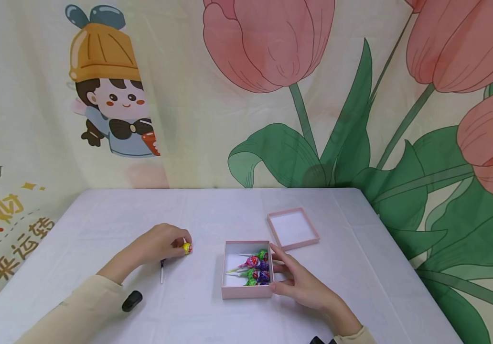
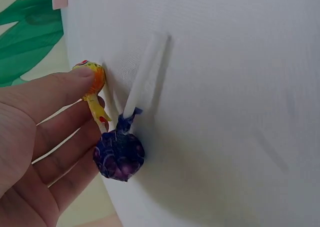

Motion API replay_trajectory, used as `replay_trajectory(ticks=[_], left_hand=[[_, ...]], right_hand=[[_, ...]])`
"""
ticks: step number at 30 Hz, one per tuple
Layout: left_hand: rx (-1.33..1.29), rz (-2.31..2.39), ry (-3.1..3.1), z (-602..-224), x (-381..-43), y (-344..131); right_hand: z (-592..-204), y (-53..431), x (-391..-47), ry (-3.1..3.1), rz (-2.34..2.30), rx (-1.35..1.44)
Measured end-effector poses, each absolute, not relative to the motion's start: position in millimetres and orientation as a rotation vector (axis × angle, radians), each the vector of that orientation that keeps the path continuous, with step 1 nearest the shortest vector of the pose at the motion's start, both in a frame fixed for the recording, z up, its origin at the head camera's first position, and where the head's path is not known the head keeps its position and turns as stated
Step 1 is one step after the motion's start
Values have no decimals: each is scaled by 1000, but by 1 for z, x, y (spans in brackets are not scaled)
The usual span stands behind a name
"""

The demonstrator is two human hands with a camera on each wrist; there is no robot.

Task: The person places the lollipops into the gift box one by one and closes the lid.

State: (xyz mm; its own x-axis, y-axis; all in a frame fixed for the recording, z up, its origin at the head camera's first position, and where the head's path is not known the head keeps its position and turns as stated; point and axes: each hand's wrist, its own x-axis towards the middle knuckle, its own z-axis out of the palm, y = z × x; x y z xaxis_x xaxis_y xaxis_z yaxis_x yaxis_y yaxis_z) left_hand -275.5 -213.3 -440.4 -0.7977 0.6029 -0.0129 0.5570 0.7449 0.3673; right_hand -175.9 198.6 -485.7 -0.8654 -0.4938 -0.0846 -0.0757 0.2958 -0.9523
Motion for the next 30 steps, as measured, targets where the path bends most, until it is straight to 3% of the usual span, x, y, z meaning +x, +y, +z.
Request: replay_trajectory(ticks=[12,30], left_hand=[[1171,536,2895,-413,-264,-174],[1251,814,2678,-389,-235,-83]], right_hand=[[-485,197,-176,2220,-1581,-500],[-487,196,-177,2250,-1555,-457]])
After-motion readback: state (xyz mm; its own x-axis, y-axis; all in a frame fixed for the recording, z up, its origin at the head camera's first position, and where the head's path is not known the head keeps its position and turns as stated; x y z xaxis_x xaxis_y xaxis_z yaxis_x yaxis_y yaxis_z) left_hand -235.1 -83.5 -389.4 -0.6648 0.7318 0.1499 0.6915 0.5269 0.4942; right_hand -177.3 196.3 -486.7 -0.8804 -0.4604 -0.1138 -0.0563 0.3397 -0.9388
